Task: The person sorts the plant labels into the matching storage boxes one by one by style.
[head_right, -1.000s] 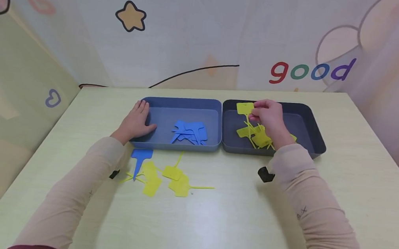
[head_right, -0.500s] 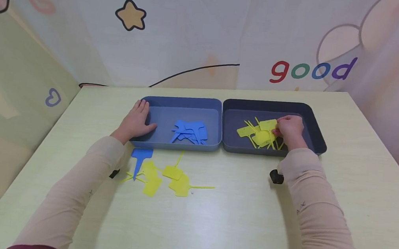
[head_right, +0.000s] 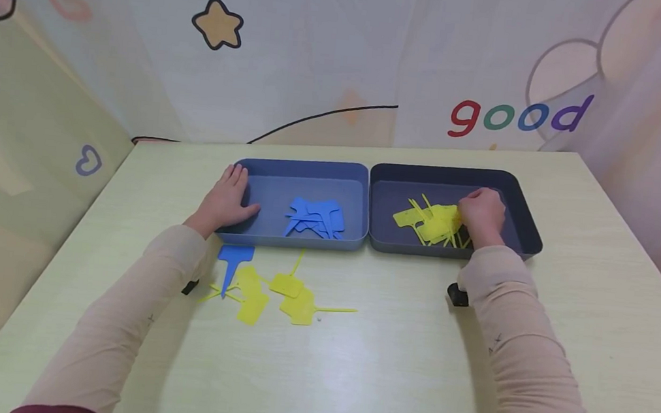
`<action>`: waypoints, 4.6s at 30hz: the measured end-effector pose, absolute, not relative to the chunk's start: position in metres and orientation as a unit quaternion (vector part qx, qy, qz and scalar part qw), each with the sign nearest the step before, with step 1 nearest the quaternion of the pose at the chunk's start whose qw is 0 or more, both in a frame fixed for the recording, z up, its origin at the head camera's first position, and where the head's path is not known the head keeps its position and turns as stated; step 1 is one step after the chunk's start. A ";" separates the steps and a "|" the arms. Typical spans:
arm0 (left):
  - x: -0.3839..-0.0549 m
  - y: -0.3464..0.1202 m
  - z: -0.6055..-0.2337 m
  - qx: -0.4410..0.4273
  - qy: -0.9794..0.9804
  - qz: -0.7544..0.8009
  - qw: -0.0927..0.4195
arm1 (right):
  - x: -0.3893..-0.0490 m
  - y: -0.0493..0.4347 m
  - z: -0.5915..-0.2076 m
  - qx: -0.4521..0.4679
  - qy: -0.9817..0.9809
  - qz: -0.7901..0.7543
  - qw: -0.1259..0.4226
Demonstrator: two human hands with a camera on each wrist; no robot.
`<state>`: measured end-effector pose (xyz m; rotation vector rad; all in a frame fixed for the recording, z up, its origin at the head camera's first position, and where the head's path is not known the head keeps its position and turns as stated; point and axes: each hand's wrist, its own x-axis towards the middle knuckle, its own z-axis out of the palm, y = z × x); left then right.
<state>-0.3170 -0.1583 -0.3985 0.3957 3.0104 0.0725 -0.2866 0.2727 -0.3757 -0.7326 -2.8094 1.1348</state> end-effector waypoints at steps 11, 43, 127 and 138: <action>-0.320 -0.159 -0.401 0.130 0.990 0.021 0.049 | -0.279 0.212 -0.348 -0.014 -0.932 0.325 0.160; -0.319 -0.158 -0.399 0.126 0.991 0.026 0.044 | -0.189 0.069 -0.392 0.511 -0.854 -0.062 -0.074; -0.319 -0.158 -0.401 0.134 0.990 0.023 0.048 | -0.301 0.319 -0.395 -0.318 -0.710 0.628 -0.028; -0.319 -0.158 -0.403 0.136 0.989 0.024 0.049 | -0.292 0.312 -0.384 -0.330 -0.760 0.559 -0.012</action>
